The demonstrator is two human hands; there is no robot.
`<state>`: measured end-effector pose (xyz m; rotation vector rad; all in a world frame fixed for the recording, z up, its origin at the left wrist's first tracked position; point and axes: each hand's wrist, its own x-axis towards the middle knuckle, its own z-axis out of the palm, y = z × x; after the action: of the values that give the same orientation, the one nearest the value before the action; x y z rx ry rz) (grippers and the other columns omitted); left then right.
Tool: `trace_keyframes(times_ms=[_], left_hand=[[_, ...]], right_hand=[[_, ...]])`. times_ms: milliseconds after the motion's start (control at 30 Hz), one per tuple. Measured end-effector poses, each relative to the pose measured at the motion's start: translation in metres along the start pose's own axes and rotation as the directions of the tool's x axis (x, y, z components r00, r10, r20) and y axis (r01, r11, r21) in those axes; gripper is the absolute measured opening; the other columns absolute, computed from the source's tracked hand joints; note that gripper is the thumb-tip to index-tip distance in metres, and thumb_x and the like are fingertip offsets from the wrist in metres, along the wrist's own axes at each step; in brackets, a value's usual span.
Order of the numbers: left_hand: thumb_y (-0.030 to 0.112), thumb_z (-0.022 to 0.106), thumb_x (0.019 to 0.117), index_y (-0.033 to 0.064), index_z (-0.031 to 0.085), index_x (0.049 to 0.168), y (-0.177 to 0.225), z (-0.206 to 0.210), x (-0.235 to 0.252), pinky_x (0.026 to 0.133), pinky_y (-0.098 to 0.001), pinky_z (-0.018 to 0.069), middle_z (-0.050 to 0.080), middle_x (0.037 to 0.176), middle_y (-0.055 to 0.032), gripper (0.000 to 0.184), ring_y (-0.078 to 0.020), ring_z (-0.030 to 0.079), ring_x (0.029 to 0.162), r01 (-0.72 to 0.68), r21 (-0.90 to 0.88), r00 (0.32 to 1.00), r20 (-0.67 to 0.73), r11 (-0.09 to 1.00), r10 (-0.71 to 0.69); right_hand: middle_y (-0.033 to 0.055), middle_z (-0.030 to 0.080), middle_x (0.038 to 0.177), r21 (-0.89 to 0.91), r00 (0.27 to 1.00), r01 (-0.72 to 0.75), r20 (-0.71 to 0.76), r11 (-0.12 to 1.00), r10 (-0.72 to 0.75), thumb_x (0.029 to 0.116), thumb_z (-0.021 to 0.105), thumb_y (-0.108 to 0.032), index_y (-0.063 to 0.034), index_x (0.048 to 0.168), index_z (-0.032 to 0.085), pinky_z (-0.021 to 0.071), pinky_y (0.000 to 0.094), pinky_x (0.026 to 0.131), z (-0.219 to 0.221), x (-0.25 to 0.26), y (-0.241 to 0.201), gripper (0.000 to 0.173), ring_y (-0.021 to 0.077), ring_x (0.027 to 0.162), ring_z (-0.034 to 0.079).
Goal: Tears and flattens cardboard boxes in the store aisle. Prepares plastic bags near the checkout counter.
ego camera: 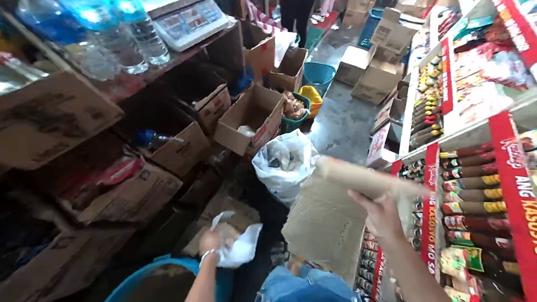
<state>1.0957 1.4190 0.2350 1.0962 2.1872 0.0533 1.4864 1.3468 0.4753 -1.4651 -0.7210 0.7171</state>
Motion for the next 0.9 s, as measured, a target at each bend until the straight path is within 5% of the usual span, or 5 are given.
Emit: trace_keyframes(times_ms=[267, 600, 700, 800, 900], left_hand=[[0.036, 0.061, 0.1013, -0.0096, 0.063, 0.126, -0.002, -0.054, 0.044, 0.103, -0.0731, 0.0394, 0.058, 0.131, -0.0385, 0.052, -0.0559, 0.053, 0.126, -0.127, -0.001, 0.978, -0.167, 0.992, 0.125], [0.019, 0.069, 0.0949, -0.0016, 0.068, 0.112, 0.244, -0.092, -0.098, 0.086, -0.0296, 0.0560, 0.071, 0.098, -0.0049, 0.026, -0.0063, 0.067, 0.089, -0.626, -0.614, 0.502, 0.154, 0.480, 0.851], [0.026, 0.070, 0.0965, -0.0028, 0.072, 0.101, 0.239, -0.118, -0.089, 0.091, -0.0510, 0.0518, 0.072, 0.094, -0.0158, 0.030, -0.0264, 0.068, 0.094, -0.803, -0.246, 0.494, 0.234, 0.542, 0.838], [0.027, 0.066, 0.0986, -0.0065, 0.069, 0.097, 0.217, -0.137, -0.089, 0.086, -0.0650, 0.0473, 0.068, 0.093, -0.0246, 0.034, -0.0426, 0.066, 0.095, -0.859, 0.035, 0.475, 0.428, 0.511, 0.769], [0.023, 0.068, 0.0972, -0.0059, 0.071, 0.099, 0.196, -0.141, -0.103, 0.086, -0.0679, 0.0476, 0.070, 0.095, -0.0260, 0.029, -0.0457, 0.066, 0.097, -0.909, 0.082, 0.373, 0.601, 0.409, 0.707]], right_hand=[[0.0147, 0.064, 0.128, -0.010, 0.843, -0.538, -0.023, 0.843, 0.538, 0.0996, 0.063, -0.007, -0.0027, 0.147, 0.043, 0.0582, 0.0365, 0.092, -0.008, 0.040, 0.026, 0.051, 0.0181, 0.108, 0.068], [0.0142, 0.062, 0.130, -0.065, 0.777, -0.541, 0.342, 0.838, 0.528, 0.1037, 0.057, -0.009, 0.0040, 0.141, 0.046, 0.0522, 0.0330, 0.102, 0.094, -0.017, 0.065, 0.041, 0.0143, 0.117, 0.062], [0.0233, 0.069, 0.120, -0.679, 0.567, -0.044, 0.587, 0.733, 0.578, 0.1035, 0.060, -0.025, 0.0072, 0.127, 0.063, 0.0500, 0.0507, 0.104, 0.084, -0.012, 0.056, 0.040, 0.0321, 0.116, 0.066], [0.0136, 0.075, 0.095, -0.570, 0.697, 0.604, 0.717, 0.556, -0.023, 0.0937, 0.071, -0.022, -0.0046, 0.100, 0.076, 0.0585, 0.0550, 0.081, 0.077, -0.017, 0.017, 0.019, 0.0339, 0.092, 0.073], [0.0176, 0.068, 0.129, -0.477, 0.553, 0.823, 0.797, 0.309, -0.243, 0.0803, 0.084, -0.026, -0.0071, 0.130, 0.068, 0.0482, 0.0613, 0.099, 0.106, 0.004, -0.011, 0.055, 0.0418, 0.119, 0.064]])
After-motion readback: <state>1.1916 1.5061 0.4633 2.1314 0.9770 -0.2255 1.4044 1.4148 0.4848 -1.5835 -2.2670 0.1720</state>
